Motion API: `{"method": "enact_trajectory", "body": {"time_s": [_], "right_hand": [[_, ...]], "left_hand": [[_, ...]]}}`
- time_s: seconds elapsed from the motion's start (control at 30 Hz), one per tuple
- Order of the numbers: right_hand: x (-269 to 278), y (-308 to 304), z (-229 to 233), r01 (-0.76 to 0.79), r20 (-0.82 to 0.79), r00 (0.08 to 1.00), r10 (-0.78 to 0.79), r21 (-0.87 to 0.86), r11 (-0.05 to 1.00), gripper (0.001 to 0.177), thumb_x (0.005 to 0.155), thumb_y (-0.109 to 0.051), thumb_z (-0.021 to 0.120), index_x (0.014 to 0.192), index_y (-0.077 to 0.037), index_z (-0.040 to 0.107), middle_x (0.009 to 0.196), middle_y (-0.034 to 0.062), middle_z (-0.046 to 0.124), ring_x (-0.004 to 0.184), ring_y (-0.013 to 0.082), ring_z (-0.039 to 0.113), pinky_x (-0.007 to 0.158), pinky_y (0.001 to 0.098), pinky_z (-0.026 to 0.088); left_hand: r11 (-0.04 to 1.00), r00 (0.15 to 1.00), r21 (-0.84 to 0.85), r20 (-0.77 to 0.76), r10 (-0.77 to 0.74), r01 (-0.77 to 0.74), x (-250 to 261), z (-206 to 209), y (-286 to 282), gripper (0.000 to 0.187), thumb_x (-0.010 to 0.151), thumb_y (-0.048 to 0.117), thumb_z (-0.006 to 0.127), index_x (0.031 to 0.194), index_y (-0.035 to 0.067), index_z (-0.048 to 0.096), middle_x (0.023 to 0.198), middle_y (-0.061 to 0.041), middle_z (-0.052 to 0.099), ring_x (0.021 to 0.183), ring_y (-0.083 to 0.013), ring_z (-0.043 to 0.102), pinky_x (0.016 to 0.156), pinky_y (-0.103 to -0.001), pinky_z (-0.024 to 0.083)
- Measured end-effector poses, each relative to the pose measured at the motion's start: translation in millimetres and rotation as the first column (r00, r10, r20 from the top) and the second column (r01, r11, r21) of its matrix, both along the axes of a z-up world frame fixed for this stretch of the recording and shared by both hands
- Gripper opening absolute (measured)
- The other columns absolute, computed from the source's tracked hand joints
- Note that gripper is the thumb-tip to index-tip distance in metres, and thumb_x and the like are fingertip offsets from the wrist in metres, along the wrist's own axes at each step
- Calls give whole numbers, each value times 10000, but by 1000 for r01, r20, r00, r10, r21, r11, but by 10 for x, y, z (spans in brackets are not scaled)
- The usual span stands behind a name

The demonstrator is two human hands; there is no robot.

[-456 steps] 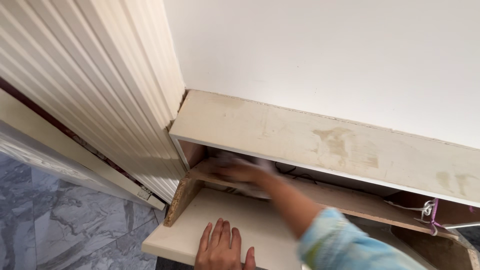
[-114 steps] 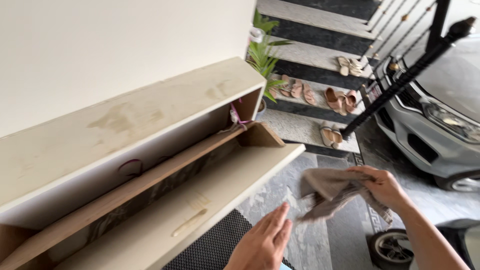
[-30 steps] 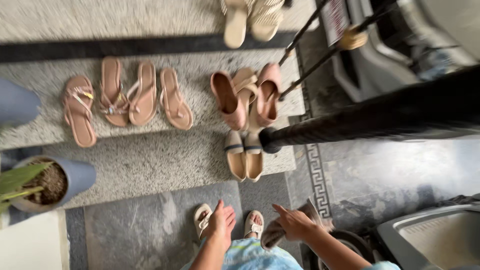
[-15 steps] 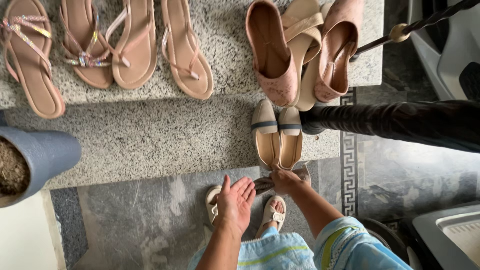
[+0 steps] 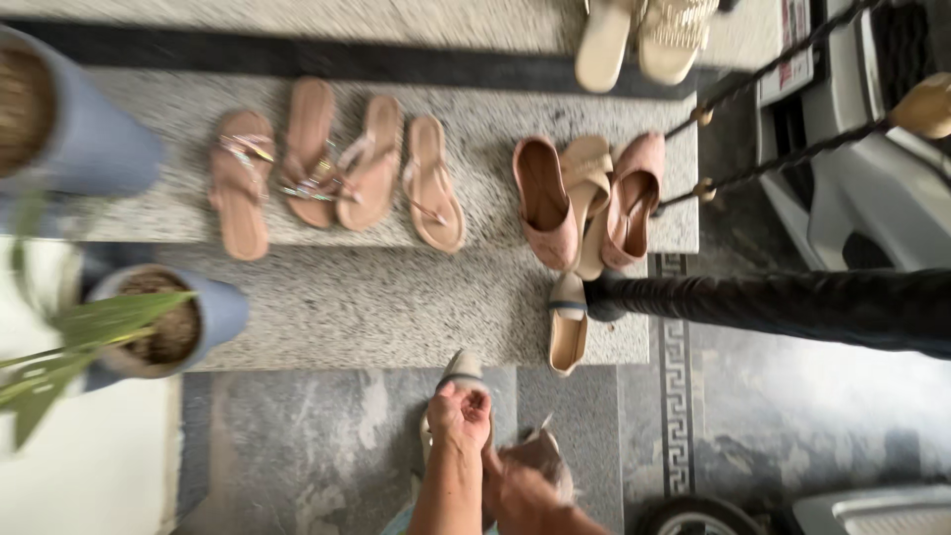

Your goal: The person wipes the inside of a shoe cabinet with a cloth, then picks up several pairs of shoes from the stairs, wipes each pair with the cloth, and places them into the cabinet.

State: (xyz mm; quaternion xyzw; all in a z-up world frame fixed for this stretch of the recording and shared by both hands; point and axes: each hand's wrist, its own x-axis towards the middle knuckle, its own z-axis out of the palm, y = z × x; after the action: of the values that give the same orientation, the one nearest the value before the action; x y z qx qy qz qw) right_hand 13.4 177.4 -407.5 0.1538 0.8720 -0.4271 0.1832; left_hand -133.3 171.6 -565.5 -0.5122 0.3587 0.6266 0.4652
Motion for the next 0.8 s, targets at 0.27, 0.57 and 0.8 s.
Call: {"method": "enact_trajectory", "body": {"time_s": [0.27,0.57,0.8], "right_hand": [[-314,-178,936,-208,-395,866,307,274,939,583,924,-114,582,1429,136,431,1449,321,477,1351,458,511,1166,501,434],[-385,527,3021,-458,281,877,389,251,852,622,909,-40,600,1507,-93,437,1419,220,477,754,242,705,538,346,570],[-277,1246,4763,381,-634,756,-162,226,896,744,777,91,665,1486,-28,473,1374,194,631,1122,278,710,832,302,617]], "left_hand": [[897,910,-229,-275,312,-377,-759,1905,-41,458,1023,193,526,1437,2,475,1272,-178,645,1187,-292,661,975,-419,558],[852,745,224,-416,522,-472,-1214,4404,-115,540,948,338,640,1398,59,535,1280,-111,683,1144,-248,686,948,-358,613],[763,548,646,-647,529,25,-1060,5678,-629,568,963,334,688,1410,8,558,1353,-119,660,1236,-246,643,1044,-384,536]]}}
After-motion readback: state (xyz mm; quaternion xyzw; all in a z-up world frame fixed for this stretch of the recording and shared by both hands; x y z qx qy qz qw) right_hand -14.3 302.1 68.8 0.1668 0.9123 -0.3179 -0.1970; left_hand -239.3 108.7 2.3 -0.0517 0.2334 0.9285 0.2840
